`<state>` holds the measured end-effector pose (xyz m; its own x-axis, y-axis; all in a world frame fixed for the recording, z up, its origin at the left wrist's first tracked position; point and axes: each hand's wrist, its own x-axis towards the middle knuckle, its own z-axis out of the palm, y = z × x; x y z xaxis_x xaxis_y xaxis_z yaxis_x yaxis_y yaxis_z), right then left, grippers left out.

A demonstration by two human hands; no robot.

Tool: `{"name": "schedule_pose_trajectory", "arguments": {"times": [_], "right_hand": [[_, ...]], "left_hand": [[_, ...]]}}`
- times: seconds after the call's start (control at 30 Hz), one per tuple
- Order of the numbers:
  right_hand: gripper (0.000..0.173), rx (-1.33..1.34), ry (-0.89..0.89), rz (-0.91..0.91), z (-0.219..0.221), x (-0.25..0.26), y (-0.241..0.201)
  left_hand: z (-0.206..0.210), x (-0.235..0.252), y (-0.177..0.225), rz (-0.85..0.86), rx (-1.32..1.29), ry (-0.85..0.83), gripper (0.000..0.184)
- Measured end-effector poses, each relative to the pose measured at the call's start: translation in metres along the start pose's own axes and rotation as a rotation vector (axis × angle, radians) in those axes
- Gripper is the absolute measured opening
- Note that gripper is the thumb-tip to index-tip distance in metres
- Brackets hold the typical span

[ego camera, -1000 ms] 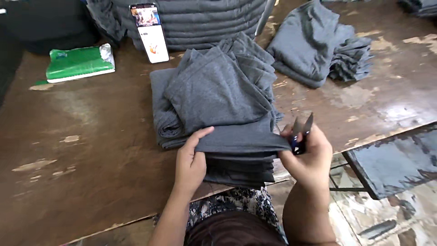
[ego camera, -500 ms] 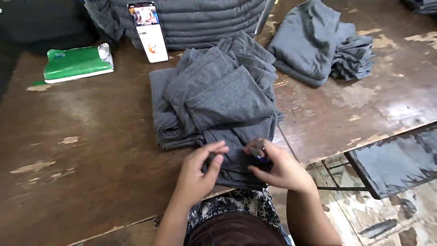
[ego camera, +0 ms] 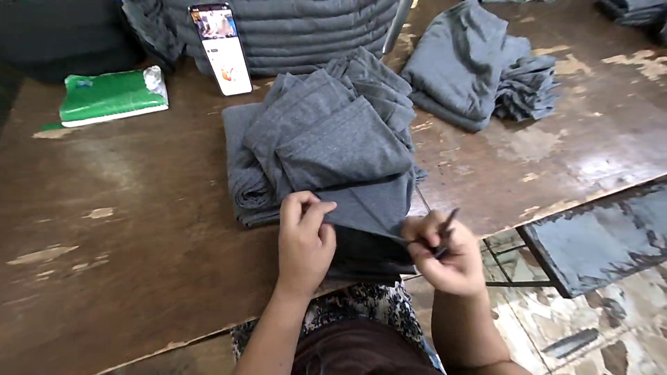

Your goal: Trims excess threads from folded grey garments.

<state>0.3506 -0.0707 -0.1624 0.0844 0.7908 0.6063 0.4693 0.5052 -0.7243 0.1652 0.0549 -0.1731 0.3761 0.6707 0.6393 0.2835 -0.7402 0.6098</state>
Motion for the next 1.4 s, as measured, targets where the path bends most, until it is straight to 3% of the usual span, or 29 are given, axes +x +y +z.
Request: {"name": "schedule_pose_trajectory", "arguments": {"times": [0.13,0.27,0.33,0.4,0.5,0.6,0.67,0.87,1.07,1.4], "right_hand": [[0.006,-0.049,0.147,-0.04,-0.004,0.02,0.006],[0.01,-0.451,0.329,-0.028,0.018,0.036,0.028],[0.009,-0.633,0.24,0.109,0.03,0.033,0.036],[0.009,-0.633,0.059,0.264,0.044,0.025,0.042],[0.014,-0.515,-0.007,0.202,0.058,0.008,0.044],[0.026,-0.194,0.07,0.087,0.063,0.003,0.038],[0.025,-0.133,0.056,0.038,0.065,0.009,0.034],[0.011,-0.284,-0.058,-0.18,0.07,0.027,0.03],[0.009,-0.334,0.009,-0.28,0.073,0.023,0.033],[0.011,-0.272,0.024,-0.285,0.085,0.011,0.008]], "left_hand": [[-0.007,-0.018,-0.006,-0.092,-0.077,-0.046,0.021],[-0.004,-0.02,-0.014,-0.33,-0.327,-0.155,0.02],[-0.007,-0.013,-0.012,-0.556,-0.589,-0.175,0.027],[-0.009,-0.009,-0.01,-0.762,-0.905,-0.124,0.034],[-0.006,-0.011,-0.007,-0.899,-1.184,-0.025,0.033],[-0.002,-0.02,-0.005,-0.878,-1.254,0.026,0.026],[-0.001,-0.024,-0.006,-0.84,-1.267,0.032,0.026],[-0.003,-0.033,-0.013,-0.681,-1.22,-0.002,0.028],[0.003,-0.041,-0.015,-0.478,-1.096,-0.056,0.043],[0.02,-0.046,-0.012,-0.273,-0.675,0.129,0.017]]}}
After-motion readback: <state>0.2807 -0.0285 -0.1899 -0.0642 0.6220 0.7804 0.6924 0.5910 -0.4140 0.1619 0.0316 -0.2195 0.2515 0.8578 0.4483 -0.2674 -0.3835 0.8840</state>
